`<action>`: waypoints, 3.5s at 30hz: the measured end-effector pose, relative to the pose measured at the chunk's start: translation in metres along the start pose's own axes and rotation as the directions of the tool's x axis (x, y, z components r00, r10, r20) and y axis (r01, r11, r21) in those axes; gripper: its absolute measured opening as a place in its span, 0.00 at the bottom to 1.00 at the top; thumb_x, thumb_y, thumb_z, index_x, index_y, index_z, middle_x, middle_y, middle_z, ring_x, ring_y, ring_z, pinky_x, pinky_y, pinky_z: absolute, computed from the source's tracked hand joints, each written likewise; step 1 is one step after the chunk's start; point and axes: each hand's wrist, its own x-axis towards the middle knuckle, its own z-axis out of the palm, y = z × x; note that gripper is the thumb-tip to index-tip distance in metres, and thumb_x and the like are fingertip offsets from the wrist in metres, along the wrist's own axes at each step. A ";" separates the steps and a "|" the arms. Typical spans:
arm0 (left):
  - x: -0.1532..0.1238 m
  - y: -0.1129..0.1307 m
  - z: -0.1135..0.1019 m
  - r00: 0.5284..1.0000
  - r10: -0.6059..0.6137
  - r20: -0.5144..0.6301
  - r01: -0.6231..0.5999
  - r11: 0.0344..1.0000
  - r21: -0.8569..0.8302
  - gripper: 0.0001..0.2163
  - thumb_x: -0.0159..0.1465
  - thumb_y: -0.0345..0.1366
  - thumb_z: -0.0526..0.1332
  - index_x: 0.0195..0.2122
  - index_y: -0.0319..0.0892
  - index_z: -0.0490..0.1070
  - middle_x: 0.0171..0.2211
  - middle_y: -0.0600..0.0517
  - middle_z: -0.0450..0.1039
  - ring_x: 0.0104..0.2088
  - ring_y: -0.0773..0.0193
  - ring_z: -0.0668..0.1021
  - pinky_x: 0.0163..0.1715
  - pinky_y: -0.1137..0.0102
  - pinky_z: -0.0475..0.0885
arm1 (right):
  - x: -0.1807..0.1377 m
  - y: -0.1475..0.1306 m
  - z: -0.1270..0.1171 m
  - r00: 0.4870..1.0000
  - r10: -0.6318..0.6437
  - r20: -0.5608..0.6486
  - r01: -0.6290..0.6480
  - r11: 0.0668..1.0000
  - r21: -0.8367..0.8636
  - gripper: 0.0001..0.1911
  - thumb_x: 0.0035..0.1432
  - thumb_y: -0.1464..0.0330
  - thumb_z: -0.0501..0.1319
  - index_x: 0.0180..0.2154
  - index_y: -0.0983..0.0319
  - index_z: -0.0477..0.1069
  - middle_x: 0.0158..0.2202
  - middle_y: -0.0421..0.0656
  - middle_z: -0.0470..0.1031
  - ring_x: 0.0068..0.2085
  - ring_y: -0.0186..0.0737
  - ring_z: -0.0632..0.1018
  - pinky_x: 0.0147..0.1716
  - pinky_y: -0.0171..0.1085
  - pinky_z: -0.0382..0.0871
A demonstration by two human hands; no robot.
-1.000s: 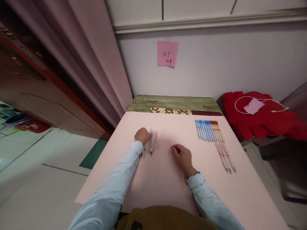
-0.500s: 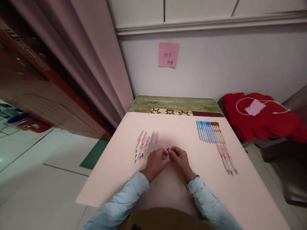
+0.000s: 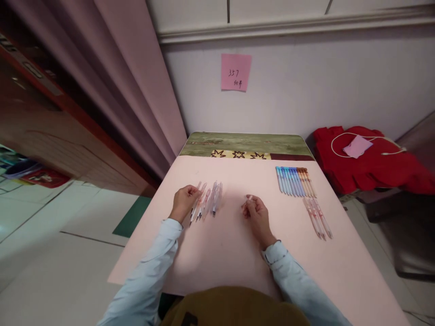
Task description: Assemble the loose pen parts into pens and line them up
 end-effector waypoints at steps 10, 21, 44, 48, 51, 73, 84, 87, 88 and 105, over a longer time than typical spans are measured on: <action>-0.016 0.006 0.007 0.995 0.045 0.090 -0.047 0.999 0.021 0.05 0.54 0.37 0.61 0.27 0.43 0.74 0.24 0.55 0.73 0.27 0.64 0.73 0.28 0.71 0.64 | 0.000 0.001 -0.005 1.000 0.003 0.025 -0.004 1.000 0.030 0.24 0.59 0.58 0.61 0.54 0.61 0.64 0.29 0.40 0.75 0.28 0.36 0.75 0.28 0.36 0.70; -0.047 0.022 0.009 0.985 -0.002 0.174 -0.061 0.932 0.357 0.07 0.56 0.41 0.63 0.25 0.45 0.70 0.27 0.53 0.75 0.30 0.60 0.75 0.26 0.68 0.58 | 0.002 0.000 -0.005 0.998 0.024 0.059 -0.026 0.999 0.034 0.21 0.59 0.59 0.61 0.51 0.61 0.66 0.26 0.37 0.72 0.27 0.36 0.73 0.26 0.35 0.68; -0.061 0.046 0.008 0.972 -0.131 0.194 0.025 0.882 0.470 0.07 0.60 0.41 0.58 0.31 0.45 0.70 0.32 0.49 0.77 0.36 0.56 0.77 0.28 0.67 0.58 | 0.003 0.001 -0.005 0.997 0.059 0.057 -0.065 0.993 0.104 0.20 0.61 0.54 0.61 0.48 0.61 0.69 0.32 0.42 0.76 0.29 0.35 0.75 0.28 0.35 0.70; -0.077 0.057 0.018 0.958 -0.060 0.279 -0.047 0.931 0.361 0.07 0.61 0.41 0.59 0.31 0.44 0.71 0.31 0.51 0.77 0.33 0.59 0.77 0.29 0.68 0.60 | 0.003 -0.001 -0.004 0.998 0.047 0.045 -0.050 0.996 0.079 0.16 0.60 0.55 0.63 0.41 0.61 0.70 0.31 0.41 0.76 0.28 0.34 0.74 0.28 0.35 0.70; -0.088 0.062 0.040 0.942 0.021 0.334 -0.136 0.935 0.327 0.05 0.62 0.38 0.60 0.32 0.43 0.71 0.32 0.51 0.77 0.34 0.60 0.77 0.31 0.69 0.62 | 0.001 -0.003 -0.004 0.999 0.046 0.027 -0.048 0.996 0.079 0.16 0.60 0.54 0.62 0.36 0.60 0.68 0.32 0.42 0.77 0.29 0.34 0.75 0.28 0.35 0.71; -0.038 -0.021 -0.012 0.983 -0.016 -0.182 0.049 0.983 0.176 0.05 0.59 0.37 0.58 0.28 0.44 0.71 0.29 0.53 0.75 0.28 0.64 0.73 0.31 0.71 0.64 | -0.002 -0.006 -0.004 0.998 0.037 0.042 -0.040 0.997 0.073 0.17 0.60 0.55 0.62 0.43 0.61 0.72 0.33 0.42 0.75 0.30 0.34 0.73 0.29 0.35 0.67; -0.047 0.009 0.002 0.998 -0.067 0.002 0.062 0.923 0.380 0.08 0.59 0.43 0.58 0.29 0.45 0.72 0.32 0.52 0.77 0.34 0.60 0.76 0.28 0.69 0.60 | 0.000 -0.003 -0.006 0.997 0.050 0.064 -0.052 0.998 0.041 0.18 0.59 0.54 0.63 0.43 0.62 0.74 0.34 0.44 0.76 0.31 0.36 0.73 0.30 0.36 0.68; -0.046 0.018 0.003 0.993 -0.109 0.035 0.082 0.891 0.447 0.10 0.60 0.44 0.57 0.30 0.46 0.74 0.34 0.50 0.78 0.36 0.57 0.77 0.29 0.68 0.61 | 0.000 -0.002 -0.006 0.996 0.047 0.070 -0.051 0.997 0.060 0.18 0.59 0.54 0.63 0.43 0.61 0.74 0.33 0.43 0.75 0.31 0.36 0.72 0.30 0.36 0.67; -0.045 0.020 0.003 0.991 -0.125 0.045 0.091 0.883 0.461 0.10 0.60 0.44 0.56 0.31 0.46 0.74 0.35 0.49 0.78 0.37 0.55 0.77 0.29 0.67 0.62 | 0.001 -0.002 -0.006 0.996 0.045 0.071 -0.050 0.997 0.064 0.18 0.59 0.54 0.63 0.43 0.61 0.74 0.32 0.42 0.75 0.30 0.36 0.72 0.30 0.36 0.67; -0.043 0.022 -0.004 0.984 -0.173 -0.034 0.174 0.922 0.347 0.08 0.59 0.42 0.59 0.33 0.46 0.75 0.32 0.51 0.79 0.34 0.57 0.77 0.28 0.68 0.61 | 0.003 -0.004 -0.006 0.997 0.076 0.030 -0.078 0.992 0.097 0.27 0.54 0.61 0.67 0.54 0.61 0.66 0.35 0.43 0.78 0.31 0.36 0.74 0.32 0.37 0.69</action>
